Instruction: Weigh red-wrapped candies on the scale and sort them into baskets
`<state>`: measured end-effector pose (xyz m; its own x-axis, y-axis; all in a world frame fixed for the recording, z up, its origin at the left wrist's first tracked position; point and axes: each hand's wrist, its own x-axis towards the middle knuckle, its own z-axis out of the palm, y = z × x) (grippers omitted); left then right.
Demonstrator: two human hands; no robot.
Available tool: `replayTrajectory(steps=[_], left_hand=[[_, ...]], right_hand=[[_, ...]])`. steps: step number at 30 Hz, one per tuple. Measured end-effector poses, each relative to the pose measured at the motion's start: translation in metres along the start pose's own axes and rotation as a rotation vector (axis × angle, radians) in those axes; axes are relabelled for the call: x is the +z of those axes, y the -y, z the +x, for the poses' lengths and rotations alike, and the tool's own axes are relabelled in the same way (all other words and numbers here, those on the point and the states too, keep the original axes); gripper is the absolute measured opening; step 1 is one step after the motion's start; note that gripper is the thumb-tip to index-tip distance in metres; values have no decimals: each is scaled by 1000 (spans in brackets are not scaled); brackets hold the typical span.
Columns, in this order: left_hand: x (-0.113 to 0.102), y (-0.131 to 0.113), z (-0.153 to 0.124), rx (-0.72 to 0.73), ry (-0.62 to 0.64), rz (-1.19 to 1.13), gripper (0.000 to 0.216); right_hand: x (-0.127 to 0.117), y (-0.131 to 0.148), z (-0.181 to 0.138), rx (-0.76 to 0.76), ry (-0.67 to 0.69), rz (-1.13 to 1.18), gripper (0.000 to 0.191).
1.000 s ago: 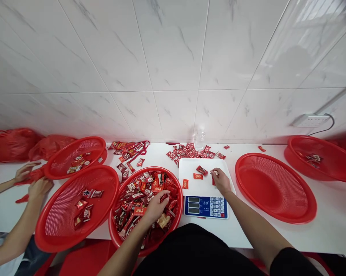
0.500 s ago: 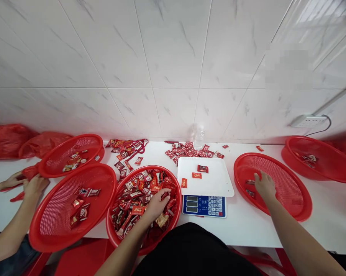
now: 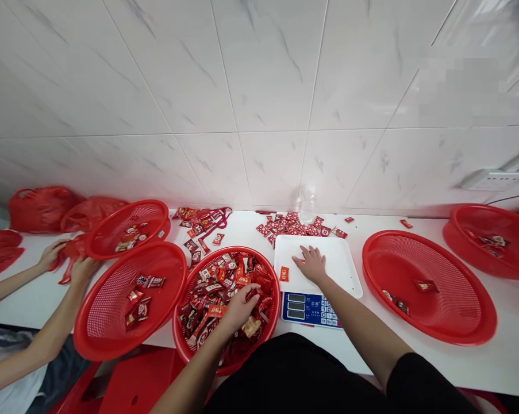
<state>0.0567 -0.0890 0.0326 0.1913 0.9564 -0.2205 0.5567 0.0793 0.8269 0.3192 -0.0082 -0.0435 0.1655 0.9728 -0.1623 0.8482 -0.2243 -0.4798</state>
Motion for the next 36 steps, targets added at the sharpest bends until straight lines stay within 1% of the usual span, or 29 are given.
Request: replayTrajectory(steps=[3, 5, 6, 9, 12, 17, 22, 24, 26, 28, 30, 31, 32, 34, 36], left_hand=[[-2, 3, -4, -16, -2, -3, 29], [-1, 2, -5, -22, -1, -4, 29], [0, 2, -6, -22, 0, -5, 29], [3, -1, -4, -21, 6, -11, 28], [6, -5, -2, -25, 8, -20, 29], [7, -7, -3, -30, 20, -20, 29], [8, -3, -6, -28, 26, -29, 30], [8, 0, -7, -24, 25, -21, 30], [7, 3, -9, -24, 27, -14, 30], [7, 7, -10, -26, 20, -18, 31], [8, 10, -11, -29, -6, -29, 36], [8, 10, -11, -35, -22, -36, 39], [9, 11, -10, -45, -40, -40, 43], [10, 8, -9, -79, -82, -33, 47], [11, 3, -7, -110, -130, -21, 46]], right_hand=[[11, 19, -10, -110, 88, -103, 70], [17, 25, -20, -207, 101, -179, 67], [19, 25, -24, -252, 85, -198, 66], [19, 16, -32, -364, 2, -199, 55], [11, -2, -31, -394, -50, -179, 43], [-6, -33, -24, -288, -105, -138, 39], [-8, -51, -25, -201, -139, -26, 34], [-10, -56, -28, -156, -176, 37, 35], [-19, -64, -33, -102, -227, 101, 40], [-35, -78, -38, -40, -286, 151, 49], [-58, -98, -44, 41, -366, 181, 56], [-70, -111, -48, 138, -473, 197, 55], [-82, -126, -51, 197, -540, 193, 54], [-103, -157, -60, 266, -588, 150, 53], [-117, -189, -70, 348, -567, 105, 53]])
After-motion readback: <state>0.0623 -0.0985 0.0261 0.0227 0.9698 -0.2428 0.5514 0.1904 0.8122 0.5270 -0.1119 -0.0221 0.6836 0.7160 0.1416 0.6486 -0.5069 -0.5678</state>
